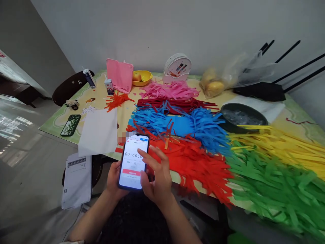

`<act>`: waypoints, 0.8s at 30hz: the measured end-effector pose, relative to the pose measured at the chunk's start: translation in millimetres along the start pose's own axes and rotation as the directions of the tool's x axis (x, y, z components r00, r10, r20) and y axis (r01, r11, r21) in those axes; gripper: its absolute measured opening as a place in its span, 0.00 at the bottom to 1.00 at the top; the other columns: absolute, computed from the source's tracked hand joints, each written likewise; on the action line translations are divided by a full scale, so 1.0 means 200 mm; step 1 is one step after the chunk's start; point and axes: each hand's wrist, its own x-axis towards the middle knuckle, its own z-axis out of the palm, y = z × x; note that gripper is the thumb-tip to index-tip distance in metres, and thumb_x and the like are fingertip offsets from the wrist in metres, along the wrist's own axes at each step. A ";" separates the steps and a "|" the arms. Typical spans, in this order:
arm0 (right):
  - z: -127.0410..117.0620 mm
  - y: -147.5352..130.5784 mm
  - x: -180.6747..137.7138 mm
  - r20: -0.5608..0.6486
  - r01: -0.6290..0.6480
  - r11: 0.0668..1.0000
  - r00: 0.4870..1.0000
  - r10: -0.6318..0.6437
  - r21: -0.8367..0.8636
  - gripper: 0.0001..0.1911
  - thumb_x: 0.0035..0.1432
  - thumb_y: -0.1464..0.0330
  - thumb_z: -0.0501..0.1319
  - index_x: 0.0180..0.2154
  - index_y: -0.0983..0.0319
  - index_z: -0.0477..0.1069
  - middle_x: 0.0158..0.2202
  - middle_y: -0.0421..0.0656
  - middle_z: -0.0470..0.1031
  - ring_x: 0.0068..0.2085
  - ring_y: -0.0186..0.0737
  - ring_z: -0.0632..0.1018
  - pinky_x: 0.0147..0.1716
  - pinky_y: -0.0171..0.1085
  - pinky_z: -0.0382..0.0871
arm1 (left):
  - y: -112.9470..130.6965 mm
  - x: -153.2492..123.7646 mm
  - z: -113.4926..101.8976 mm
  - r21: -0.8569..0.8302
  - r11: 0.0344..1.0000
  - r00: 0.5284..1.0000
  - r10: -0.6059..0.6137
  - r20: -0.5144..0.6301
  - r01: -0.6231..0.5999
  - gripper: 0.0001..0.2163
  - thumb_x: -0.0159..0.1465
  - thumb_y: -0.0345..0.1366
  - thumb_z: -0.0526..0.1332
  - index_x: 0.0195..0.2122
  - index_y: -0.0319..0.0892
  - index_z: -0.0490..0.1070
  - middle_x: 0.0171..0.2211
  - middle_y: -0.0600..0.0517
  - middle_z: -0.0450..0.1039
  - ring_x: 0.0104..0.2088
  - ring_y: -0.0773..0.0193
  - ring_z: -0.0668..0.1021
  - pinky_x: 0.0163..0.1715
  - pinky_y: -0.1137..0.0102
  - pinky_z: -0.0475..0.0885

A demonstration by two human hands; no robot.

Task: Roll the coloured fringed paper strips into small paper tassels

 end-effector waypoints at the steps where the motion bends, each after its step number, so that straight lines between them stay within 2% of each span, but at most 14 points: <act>1: 0.00 0.00 0.00 -0.008 -0.003 1.000 1.000 0.003 -0.002 0.18 0.61 0.72 0.55 0.53 0.57 0.63 0.50 0.48 0.78 0.60 0.53 0.69 0.50 0.56 0.71 | 0.00 0.00 0.01 0.004 1.000 1.000 -0.005 0.000 0.005 0.23 0.58 0.45 0.62 0.50 0.34 0.76 0.47 0.41 0.80 0.53 0.42 0.77 0.55 0.55 0.68; 7: -0.03 0.02 -0.03 -0.017 -0.058 0.998 0.998 0.058 0.041 0.20 0.63 0.73 0.52 0.55 0.58 0.62 0.51 0.48 0.77 0.61 0.53 0.68 0.49 0.55 0.72 | 0.00 -0.02 0.07 -0.012 0.999 0.993 -0.048 0.107 0.049 0.22 0.57 0.47 0.63 0.47 0.36 0.78 0.44 0.41 0.81 0.52 0.39 0.77 0.53 0.52 0.70; 12: -0.04 0.03 -0.06 -0.055 -0.042 0.996 0.997 0.046 0.074 0.18 0.62 0.74 0.51 0.53 0.57 0.63 0.49 0.47 0.78 0.61 0.52 0.68 0.53 0.58 0.69 | -0.02 -0.01 0.09 0.015 0.999 0.993 -0.052 0.107 0.051 0.24 0.58 0.49 0.61 0.49 0.35 0.77 0.45 0.40 0.80 0.48 0.40 0.79 0.47 0.52 0.73; 15: -0.06 0.05 -0.07 -0.073 -0.074 0.996 0.994 0.077 0.039 0.14 0.63 0.72 0.52 0.49 0.57 0.64 0.47 0.46 0.79 0.59 0.52 0.71 0.52 0.57 0.69 | 0.03 -0.02 0.03 0.086 0.996 1.000 0.009 0.027 -0.011 0.26 0.58 0.49 0.60 0.51 0.34 0.75 0.44 0.40 0.80 0.45 0.42 0.81 0.43 0.54 0.75; 17: -0.11 0.08 -0.09 -0.074 -0.106 0.994 0.991 0.108 0.028 0.12 0.63 0.71 0.52 0.48 0.57 0.65 0.47 0.47 0.79 0.56 0.51 0.73 0.50 0.56 0.70 | 0.15 -0.04 -0.04 0.212 0.967 0.982 0.163 -0.100 -0.139 0.23 0.57 0.47 0.62 0.49 0.36 0.76 0.42 0.42 0.81 0.43 0.46 0.81 0.42 0.57 0.76; 18: -0.14 0.10 -0.10 -0.071 -0.118 0.993 0.990 0.119 0.018 0.12 0.63 0.71 0.52 0.48 0.57 0.66 0.47 0.47 0.79 0.54 0.51 0.75 0.50 0.54 0.71 | 0.24 -0.05 -0.09 0.319 0.922 0.945 0.283 -0.165 -0.220 0.21 0.56 0.44 0.63 0.48 0.37 0.76 0.40 0.44 0.82 0.42 0.48 0.81 0.42 0.59 0.76; 19: -0.18 0.13 -0.12 -0.066 -0.132 0.991 0.989 0.131 -0.005 0.11 0.64 0.71 0.53 0.47 0.58 0.67 0.46 0.48 0.79 0.52 0.50 0.76 0.49 0.53 0.71 | 0.36 -0.06 -0.15 0.447 0.842 0.880 0.427 -0.208 -0.302 0.21 0.55 0.43 0.64 0.48 0.39 0.76 0.40 0.46 0.82 0.41 0.50 0.81 0.41 0.61 0.76; 21: -0.27 0.19 -0.17 -0.039 -0.157 0.982 0.987 0.154 -0.103 0.10 0.65 0.69 0.54 0.47 0.59 0.68 0.44 0.48 0.79 0.47 0.49 0.78 0.46 0.50 0.72 | 0.65 -0.09 -0.26 0.715 0.581 0.671 0.711 -0.212 -0.389 0.24 0.53 0.42 0.65 0.51 0.41 0.75 0.44 0.48 0.81 0.43 0.53 0.80 0.43 0.64 0.75; 23: -0.34 0.25 -0.23 0.006 -0.191 0.955 0.980 0.197 -0.228 0.11 0.66 0.65 0.54 0.47 0.60 0.70 0.42 0.49 0.79 0.43 0.49 0.79 0.42 0.48 0.72 | 0.98 -0.13 -0.36 0.914 0.298 0.451 0.880 -0.151 -0.276 0.27 0.54 0.41 0.64 0.55 0.42 0.72 0.48 0.48 0.79 0.48 0.53 0.78 0.46 0.64 0.74; 24: -0.37 0.29 -0.26 0.025 -0.216 0.936 0.972 0.232 -0.276 0.13 0.66 0.62 0.54 0.47 0.60 0.71 0.41 0.49 0.79 0.41 0.49 0.79 0.41 0.47 0.72 | 1.14 -0.15 -0.40 0.979 0.153 0.373 0.923 -0.092 -0.136 0.28 0.55 0.41 0.63 0.58 0.41 0.70 0.51 0.47 0.77 0.50 0.53 0.77 0.49 0.64 0.73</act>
